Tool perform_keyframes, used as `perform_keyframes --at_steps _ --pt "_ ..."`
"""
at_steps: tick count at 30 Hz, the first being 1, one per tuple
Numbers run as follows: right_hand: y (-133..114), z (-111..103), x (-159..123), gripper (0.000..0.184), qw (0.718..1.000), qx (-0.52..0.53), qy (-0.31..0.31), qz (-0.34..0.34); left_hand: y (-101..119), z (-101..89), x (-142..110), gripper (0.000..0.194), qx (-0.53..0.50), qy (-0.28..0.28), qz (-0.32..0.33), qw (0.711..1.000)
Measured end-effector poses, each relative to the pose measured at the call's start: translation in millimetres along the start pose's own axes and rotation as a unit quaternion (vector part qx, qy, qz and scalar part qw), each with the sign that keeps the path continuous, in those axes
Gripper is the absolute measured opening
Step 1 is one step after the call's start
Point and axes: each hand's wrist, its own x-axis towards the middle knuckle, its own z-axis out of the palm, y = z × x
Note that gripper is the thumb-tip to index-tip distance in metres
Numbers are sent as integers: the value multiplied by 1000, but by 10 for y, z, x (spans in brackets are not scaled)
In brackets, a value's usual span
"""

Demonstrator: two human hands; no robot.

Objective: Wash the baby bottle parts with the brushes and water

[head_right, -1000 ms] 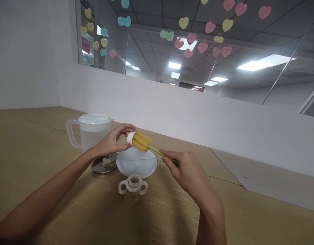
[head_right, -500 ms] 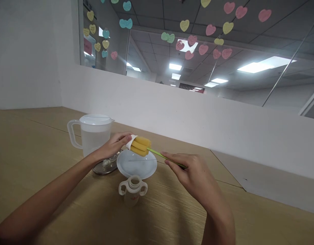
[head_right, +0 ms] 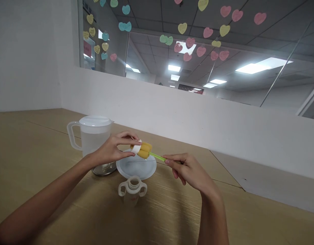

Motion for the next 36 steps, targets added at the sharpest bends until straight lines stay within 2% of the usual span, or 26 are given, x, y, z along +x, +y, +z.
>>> perform_keyframes --at_steps 2,6,11,13,16,21,25,28,31,36 --pt "21 -3 8 48 1000 -9 -8 10 -15 -6 1 34 -9 -17 -16 1000" --pt "77 -57 -39 48 997 -64 6 35 -65 -72 11 48 -7 -26 -93 995" --pt "151 -141 -97 46 984 -139 82 73 -217 -185 2 40 57 -26 -137 989" --pt "119 -133 -109 47 984 -136 104 52 -270 -182 -12 39 86 -29 -136 986" --pt "-9 -61 -118 47 987 -127 97 5 -295 -121 -23 44 110 -36 -142 983" --pt "-179 117 -52 39 983 -151 76 -66 -212 -16 -7 67 85 -50 -162 982" --pt "-157 182 30 37 975 -178 115 -68 -189 -8 -12 81 85 -64 -185 977" --pt "-138 173 27 37 966 -205 146 -65 -265 -67 -38 84 95 -87 -196 972" --pt "-142 141 -16 36 959 -216 171 -62 -401 -183 -83 79 157 -136 -230 951" --pt "-148 115 -51 36 960 -213 173 -55 -625 -311 -166 63 293 -270 -306 864"
